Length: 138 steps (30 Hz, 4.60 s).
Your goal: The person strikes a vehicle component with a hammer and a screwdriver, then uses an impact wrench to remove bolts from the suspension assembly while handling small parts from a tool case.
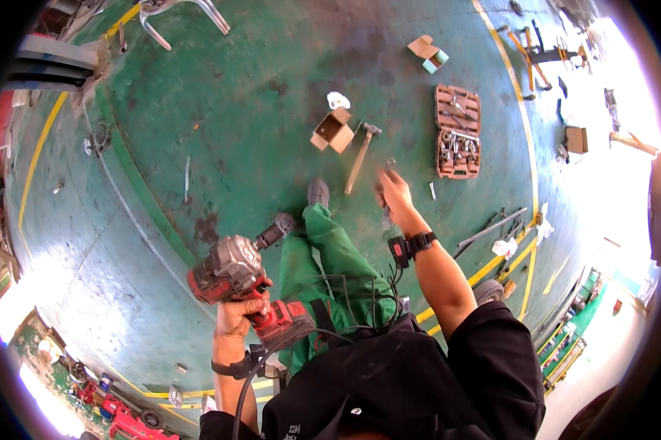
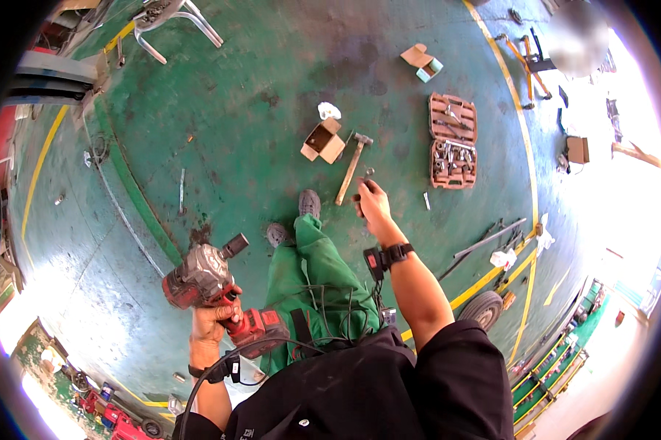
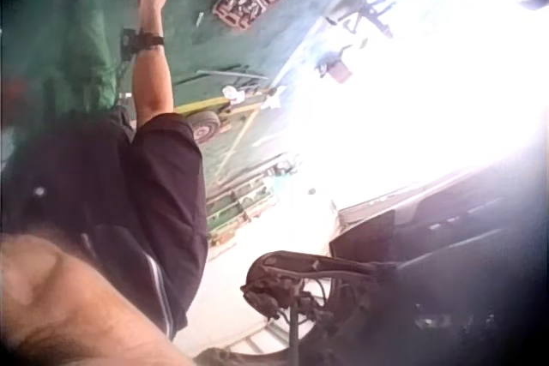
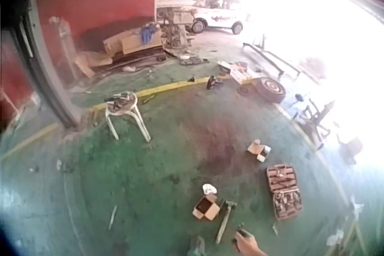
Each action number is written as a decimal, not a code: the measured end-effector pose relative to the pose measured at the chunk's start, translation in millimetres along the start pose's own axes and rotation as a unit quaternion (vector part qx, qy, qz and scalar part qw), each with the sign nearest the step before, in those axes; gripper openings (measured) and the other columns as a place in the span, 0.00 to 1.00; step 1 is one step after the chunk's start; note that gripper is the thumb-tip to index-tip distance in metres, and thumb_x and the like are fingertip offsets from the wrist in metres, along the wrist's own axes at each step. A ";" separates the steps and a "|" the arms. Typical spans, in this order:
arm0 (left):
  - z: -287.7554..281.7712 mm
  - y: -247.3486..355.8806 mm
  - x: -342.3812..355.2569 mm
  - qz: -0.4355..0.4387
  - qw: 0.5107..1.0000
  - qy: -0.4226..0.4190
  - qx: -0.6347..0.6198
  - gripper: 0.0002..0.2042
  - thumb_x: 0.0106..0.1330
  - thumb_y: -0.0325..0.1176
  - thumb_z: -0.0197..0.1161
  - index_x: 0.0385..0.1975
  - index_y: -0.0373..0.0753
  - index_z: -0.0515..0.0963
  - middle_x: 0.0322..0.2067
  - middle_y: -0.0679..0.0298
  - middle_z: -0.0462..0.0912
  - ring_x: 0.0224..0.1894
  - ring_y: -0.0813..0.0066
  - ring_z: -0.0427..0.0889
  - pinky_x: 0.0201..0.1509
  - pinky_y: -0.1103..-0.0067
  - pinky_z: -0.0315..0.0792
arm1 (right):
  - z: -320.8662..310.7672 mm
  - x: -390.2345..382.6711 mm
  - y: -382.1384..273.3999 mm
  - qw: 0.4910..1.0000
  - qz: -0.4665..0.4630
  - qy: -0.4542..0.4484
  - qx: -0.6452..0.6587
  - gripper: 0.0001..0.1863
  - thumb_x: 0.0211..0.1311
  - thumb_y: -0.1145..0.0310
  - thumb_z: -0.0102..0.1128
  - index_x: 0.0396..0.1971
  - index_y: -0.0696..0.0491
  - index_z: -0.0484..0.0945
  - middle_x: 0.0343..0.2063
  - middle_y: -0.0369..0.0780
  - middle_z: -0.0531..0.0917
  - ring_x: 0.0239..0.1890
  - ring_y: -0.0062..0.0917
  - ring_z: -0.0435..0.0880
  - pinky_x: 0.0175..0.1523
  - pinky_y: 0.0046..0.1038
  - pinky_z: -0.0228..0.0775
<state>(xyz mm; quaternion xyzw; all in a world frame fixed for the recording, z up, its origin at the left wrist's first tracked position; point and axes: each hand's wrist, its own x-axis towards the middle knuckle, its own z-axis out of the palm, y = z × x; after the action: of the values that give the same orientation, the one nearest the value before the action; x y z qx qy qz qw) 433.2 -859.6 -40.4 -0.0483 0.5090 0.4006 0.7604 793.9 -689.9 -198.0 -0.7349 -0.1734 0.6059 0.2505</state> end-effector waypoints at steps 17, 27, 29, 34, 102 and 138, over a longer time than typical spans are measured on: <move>115.9 151.8 53.8 0.231 0.964 -0.132 -0.029 0.21 0.52 0.21 0.70 0.46 0.24 0.73 0.24 0.56 0.77 0.21 0.68 0.77 0.27 0.75 0.74 | 11.4 -122.6 -202.9 0.949 -0.281 -0.121 -0.081 0.16 0.74 0.65 0.49 0.57 0.53 0.73 0.24 0.30 0.76 0.27 0.12 0.74 0.32 0.19 0.69; 196.6 256.3 29.3 0.362 0.913 -0.168 0.079 0.23 0.54 0.19 0.69 0.51 0.27 0.71 0.38 0.54 0.78 0.24 0.73 0.76 0.28 0.78 0.74 | 18.0 -174.8 -286.7 0.923 -0.378 0.026 -0.068 0.14 0.72 0.70 0.48 0.54 0.51 0.72 0.24 0.31 0.75 0.24 0.11 0.68 0.27 0.18 0.62; 215.3 269.6 27.4 0.354 0.912 -0.187 0.093 0.23 0.57 0.15 0.66 0.53 0.30 0.72 0.43 0.55 0.79 0.28 0.77 0.77 0.30 0.81 0.76 | 11.7 -182.4 -302.4 0.914 -0.401 0.024 -0.057 0.15 0.72 0.71 0.48 0.56 0.51 0.72 0.24 0.31 0.75 0.25 0.11 0.68 0.29 0.18 0.62; 304.5 292.4 17.2 0.403 0.886 -0.193 0.124 0.23 0.56 0.15 0.67 0.54 0.28 0.70 0.43 0.53 0.79 0.27 0.76 0.76 0.25 0.80 0.74 | -37.4 -173.8 -338.2 0.878 -0.473 0.037 -0.069 0.18 0.72 0.72 0.49 0.60 0.50 0.70 0.24 0.30 0.76 0.25 0.11 0.69 0.30 0.16 0.61; 494.4 335.8 46.6 0.266 0.787 -0.354 0.430 0.24 0.73 0.44 0.56 0.63 0.36 0.67 0.46 0.68 0.78 0.47 0.83 0.75 0.48 0.85 0.70 | 40.4 -152.2 -474.2 0.636 -0.587 -0.404 0.298 0.30 0.36 0.53 0.74 0.37 0.58 0.76 0.36 0.40 0.76 0.39 0.26 0.73 0.44 0.27 0.65; 698.3 468.7 12.5 0.818 0.443 -0.227 0.288 0.14 0.76 0.39 0.48 0.29 0.38 0.67 0.21 0.71 0.68 0.18 0.87 0.64 0.20 0.87 0.62 | -7.3 -114.8 -443.9 0.835 -0.378 -0.161 0.367 0.23 0.58 0.68 0.56 0.54 0.61 0.71 0.19 0.37 0.74 0.22 0.22 0.73 0.32 0.26 0.68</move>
<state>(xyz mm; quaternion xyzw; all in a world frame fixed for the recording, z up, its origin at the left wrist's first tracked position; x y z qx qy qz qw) 640.1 -200.5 439.4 0.7048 0.2075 0.6639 0.1393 799.1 -393.8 152.1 -0.3587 -0.2408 0.5927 0.6797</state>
